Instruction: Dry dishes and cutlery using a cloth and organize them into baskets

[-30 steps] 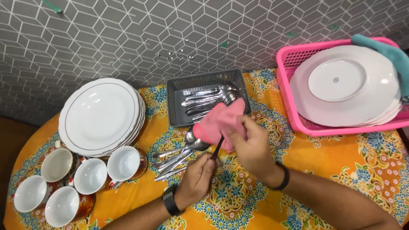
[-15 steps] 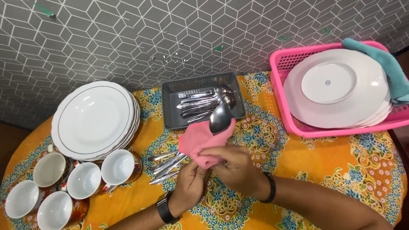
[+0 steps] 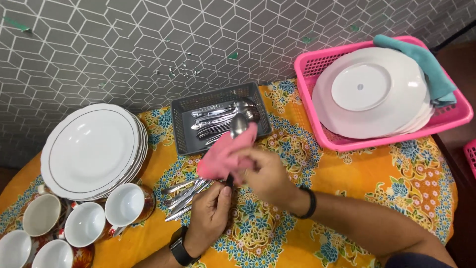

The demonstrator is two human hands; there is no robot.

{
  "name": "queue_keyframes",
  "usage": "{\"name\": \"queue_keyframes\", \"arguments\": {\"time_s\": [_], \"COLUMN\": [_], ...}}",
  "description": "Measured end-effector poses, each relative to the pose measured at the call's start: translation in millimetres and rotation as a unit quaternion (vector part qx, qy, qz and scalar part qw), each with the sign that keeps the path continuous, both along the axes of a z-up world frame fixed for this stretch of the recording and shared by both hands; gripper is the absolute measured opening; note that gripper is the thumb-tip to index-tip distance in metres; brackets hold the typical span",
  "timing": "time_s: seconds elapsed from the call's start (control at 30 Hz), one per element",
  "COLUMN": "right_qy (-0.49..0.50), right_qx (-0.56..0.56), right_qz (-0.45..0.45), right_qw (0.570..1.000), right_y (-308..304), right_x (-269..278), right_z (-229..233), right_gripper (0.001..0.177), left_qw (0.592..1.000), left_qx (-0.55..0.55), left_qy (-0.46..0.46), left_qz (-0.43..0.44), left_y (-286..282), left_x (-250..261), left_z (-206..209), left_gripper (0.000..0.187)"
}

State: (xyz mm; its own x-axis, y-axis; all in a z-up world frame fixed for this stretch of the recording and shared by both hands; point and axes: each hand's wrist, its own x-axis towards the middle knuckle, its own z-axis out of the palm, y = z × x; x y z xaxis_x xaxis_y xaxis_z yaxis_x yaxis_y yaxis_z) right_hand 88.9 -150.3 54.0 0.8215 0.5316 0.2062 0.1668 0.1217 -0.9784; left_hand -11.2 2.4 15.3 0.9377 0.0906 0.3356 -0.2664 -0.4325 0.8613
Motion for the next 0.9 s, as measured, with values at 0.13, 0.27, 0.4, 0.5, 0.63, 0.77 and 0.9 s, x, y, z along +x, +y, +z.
{"name": "queue_keyframes", "arguments": {"time_s": [0.13,0.27,0.4,0.5,0.63,0.77,0.9], "right_qy": [0.032,0.042,-0.028,-0.108,-0.252,-0.2,-0.178], "right_qx": [0.055,0.033,-0.008,-0.033,-0.094,-0.027,-0.027], "right_qz": [-0.043,0.107,0.131,0.132,0.12,0.097,0.126], "right_qw": [0.997,0.993,0.991,0.985,0.956,0.975,0.976], "right_y": [-0.3,-7.0,-17.8,-27.7,-24.9,-8.4,-3.3], "right_x": [12.3,21.4,36.2,39.4,28.1,16.9,11.8], "right_z": [2.2,-3.6,15.0,25.4,34.4,28.7,24.6], "right_gripper": [0.025,0.015,0.015,0.013,0.021,0.011,0.014], "left_qw": [0.999,0.994,0.99,0.988,0.976,0.993,0.979], "left_qx": [0.024,-0.042,0.057,0.071,0.089,-0.019,-0.161], "left_qy": [0.021,0.089,-0.055,-0.136,-0.166,-0.088,-0.002], "left_qz": [-0.013,-0.045,-0.113,0.011,0.11,0.07,0.126], "left_y": [0.4,-9.4,-11.1,-4.1,11.2,15.8,15.4], "left_x": [3.6,0.6,0.5,4.8,43.3,55.2,61.6], "left_z": [4.6,-1.4,15.6,36.9,57.8,65.4,82.6], "left_gripper": [0.038,0.032,0.042,0.034,0.014,0.018,0.022]}}
